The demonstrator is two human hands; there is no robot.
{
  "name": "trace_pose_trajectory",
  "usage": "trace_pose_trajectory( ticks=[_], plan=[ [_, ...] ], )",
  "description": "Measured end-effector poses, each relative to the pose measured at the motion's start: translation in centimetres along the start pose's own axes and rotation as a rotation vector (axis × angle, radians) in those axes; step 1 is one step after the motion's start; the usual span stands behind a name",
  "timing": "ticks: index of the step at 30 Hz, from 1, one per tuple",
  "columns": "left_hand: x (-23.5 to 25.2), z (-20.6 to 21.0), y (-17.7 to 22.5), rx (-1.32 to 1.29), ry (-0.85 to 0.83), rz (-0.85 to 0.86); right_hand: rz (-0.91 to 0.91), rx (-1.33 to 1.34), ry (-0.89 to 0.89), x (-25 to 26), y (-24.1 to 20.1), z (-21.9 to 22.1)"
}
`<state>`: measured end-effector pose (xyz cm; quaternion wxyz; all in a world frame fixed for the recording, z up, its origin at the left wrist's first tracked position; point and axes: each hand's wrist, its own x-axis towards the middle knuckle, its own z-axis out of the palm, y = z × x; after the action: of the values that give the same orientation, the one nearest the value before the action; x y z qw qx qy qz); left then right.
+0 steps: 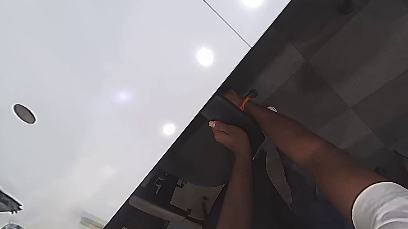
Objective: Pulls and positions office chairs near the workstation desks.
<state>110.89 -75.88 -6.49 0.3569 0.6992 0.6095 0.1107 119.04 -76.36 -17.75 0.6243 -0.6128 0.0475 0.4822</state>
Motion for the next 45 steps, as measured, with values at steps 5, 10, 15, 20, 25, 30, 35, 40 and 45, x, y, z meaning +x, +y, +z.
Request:
trace_pose_trajectory(
  ticks=[5, 10, 15, 20, 25, 30, 35, 40, 45],
  plan=[
    [2.1, 0.0, 0.7, -0.041, 0.048, 0.031, 0.224, -0.387, -0.194, -0.1, -4.0, 0.7],
    [1.9, 0.1, 0.6, -0.049, 0.072, 0.067, 0.264, -0.513, -0.271, 0.6, -3.5, 0.1],
    [2.0, -0.3, 0.7, 0.014, 0.031, 0.059, 0.147, -0.466, -0.208, 0.3, -2.6, -0.6],
    [2.0, -0.7, 0.5, 0.035, -0.027, 0.047, -0.012, 0.088, -0.139, -1.8, 0.1, 0.1],
    [1.9, -1.4, 0.6, 0.105, -0.105, 0.026, -0.201, 0.098, -0.174, -6.4, 3.4, -1.1],
    [1.0, -1.7, -0.1, 0.141, -0.138, 0.042, -0.331, -0.003, -0.117, -7.9, 6.5, -2.2],
    [-0.3, -1.6, -0.9, 0.119, -0.121, 0.091, -0.267, -0.067, 0.042, -6.1, 3.9, -2.5],
    [-1.4, -1.5, -1.5, 0.097, -0.117, 0.098, -0.336, -0.108, 0.004, -1.6, 2.4, -3.1],
    [-3.7, -1.7, -2.7, 0.093, -0.155, 0.092, -0.206, 0.145, -0.033, -4.1, 2.2, -1.5]
  ],
)
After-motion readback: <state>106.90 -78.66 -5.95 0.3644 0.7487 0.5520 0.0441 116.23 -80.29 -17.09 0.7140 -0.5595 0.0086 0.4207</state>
